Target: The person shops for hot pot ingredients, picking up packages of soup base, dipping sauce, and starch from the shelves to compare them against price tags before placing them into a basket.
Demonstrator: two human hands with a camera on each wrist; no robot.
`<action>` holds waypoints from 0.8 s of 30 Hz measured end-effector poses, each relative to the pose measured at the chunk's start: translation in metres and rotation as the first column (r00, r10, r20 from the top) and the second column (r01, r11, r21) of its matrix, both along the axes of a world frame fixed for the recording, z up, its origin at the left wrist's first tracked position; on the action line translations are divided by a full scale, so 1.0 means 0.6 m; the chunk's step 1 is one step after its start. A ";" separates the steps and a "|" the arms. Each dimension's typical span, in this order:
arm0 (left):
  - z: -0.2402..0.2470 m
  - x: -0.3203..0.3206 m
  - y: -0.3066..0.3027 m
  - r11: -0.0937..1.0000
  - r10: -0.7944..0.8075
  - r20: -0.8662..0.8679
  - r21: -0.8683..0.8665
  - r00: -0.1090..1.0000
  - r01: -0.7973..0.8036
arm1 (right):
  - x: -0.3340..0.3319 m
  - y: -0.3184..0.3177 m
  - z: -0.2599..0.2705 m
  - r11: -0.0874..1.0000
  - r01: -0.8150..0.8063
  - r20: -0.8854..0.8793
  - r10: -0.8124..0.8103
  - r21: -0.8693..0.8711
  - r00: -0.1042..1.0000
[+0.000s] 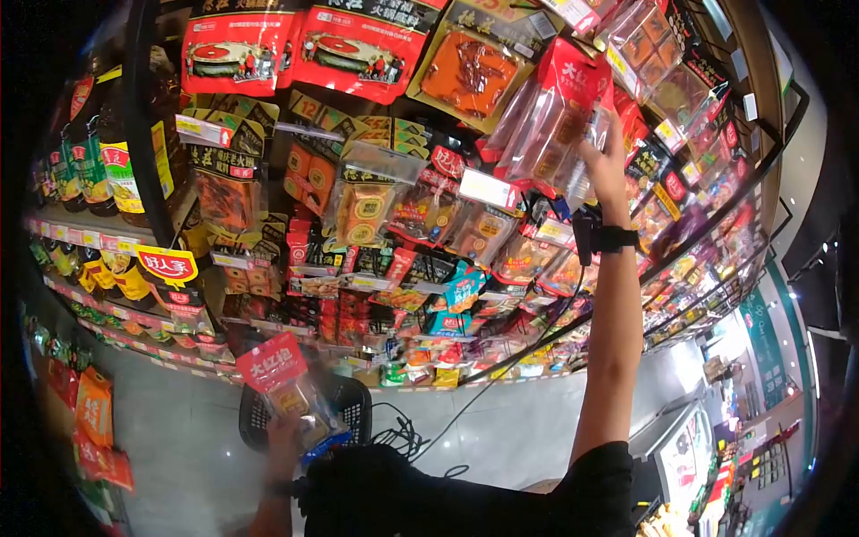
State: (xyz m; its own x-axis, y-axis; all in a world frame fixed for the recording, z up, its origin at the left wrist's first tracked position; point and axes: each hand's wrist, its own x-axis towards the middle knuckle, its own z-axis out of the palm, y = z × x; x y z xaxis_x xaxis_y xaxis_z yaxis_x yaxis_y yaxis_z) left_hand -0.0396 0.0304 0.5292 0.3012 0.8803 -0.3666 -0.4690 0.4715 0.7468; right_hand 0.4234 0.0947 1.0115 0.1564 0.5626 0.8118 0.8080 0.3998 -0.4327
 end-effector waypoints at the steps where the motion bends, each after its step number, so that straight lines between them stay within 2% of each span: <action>1: 0.002 0.007 0.000 1.000 0.003 0.022 -0.011 1.000 -0.003 | -0.017 0.002 -0.003 0.999 0.026 -0.015 -0.026 0.021 1.000; 2: -0.014 0.011 0.001 1.000 -0.010 0.029 0.029 1.000 0.009 | -0.023 0.001 -0.003 0.998 0.053 -0.028 -0.052 0.043 0.998; 3: -0.044 0.019 0.004 0.997 -0.024 0.038 0.072 0.999 0.022 | 0.006 0.003 0.001 0.994 0.104 0.114 -0.106 0.024 0.988; 6: -0.096 0.032 0.006 0.990 -0.050 -0.025 0.133 0.998 0.053 | 0.012 -0.004 0.006 0.989 -0.107 -0.131 0.093 -0.103 0.987; 8: -0.110 0.038 0.008 0.988 -0.052 -0.058 0.141 0.997 0.060 | 0.000 0.000 0.001 0.997 -0.017 -0.135 0.007 -0.074 0.991; 9: -0.101 0.036 0.007 0.988 -0.052 -0.055 0.140 0.997 0.059 | 0.008 0.011 -0.005 0.984 0.180 0.082 -0.180 0.001 0.980; 10: -0.092 0.033 0.006 0.988 -0.052 -0.053 0.139 0.997 0.059 | 0.020 0.027 -0.013 0.930 0.351 0.276 -0.369 0.114 0.888; 11: -0.084 0.031 0.004 0.991 -0.054 -0.031 0.122 0.998 0.058 | 0.031 0.043 -0.023 0.923 0.364 0.219 -0.383 0.122 0.898; 12: -0.076 0.028 0.004 0.993 -0.058 -0.010 0.104 0.998 0.059 | 0.005 0.041 -0.027 0.834 0.517 0.294 -0.551 0.191 0.781; 14: -0.066 0.014 0.004 0.993 -0.088 -0.009 0.074 0.996 0.089 | -0.072 0.037 -0.029 0.689 0.708 0.245 -0.721 0.155 0.648; 15: -0.064 0.007 0.006 0.992 -0.112 -0.025 0.063 0.993 0.114 | -0.047 0.058 -0.043 0.702 0.672 0.226 -0.712 0.234 0.665; 18: -0.053 -0.002 0.009 0.989 -0.134 -0.033 0.064 0.990 0.136 | -0.066 0.076 -0.049 0.665 0.709 0.146 -0.745 0.234 0.650; 24: -0.020 0.019 -0.003 0.994 -0.086 -0.011 0.073 0.996 0.086 | -0.062 0.068 -0.037 0.692 0.713 0.116 -0.722 0.117 0.682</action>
State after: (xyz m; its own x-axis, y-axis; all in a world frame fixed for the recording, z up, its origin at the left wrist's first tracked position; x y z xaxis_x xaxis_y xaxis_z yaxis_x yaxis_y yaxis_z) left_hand -0.0281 0.0285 0.5174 0.3745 0.8756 -0.3050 -0.4230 0.4540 0.7842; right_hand 0.3863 0.1356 0.9896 0.3740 0.2788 0.8845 0.9072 -0.3083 -0.2864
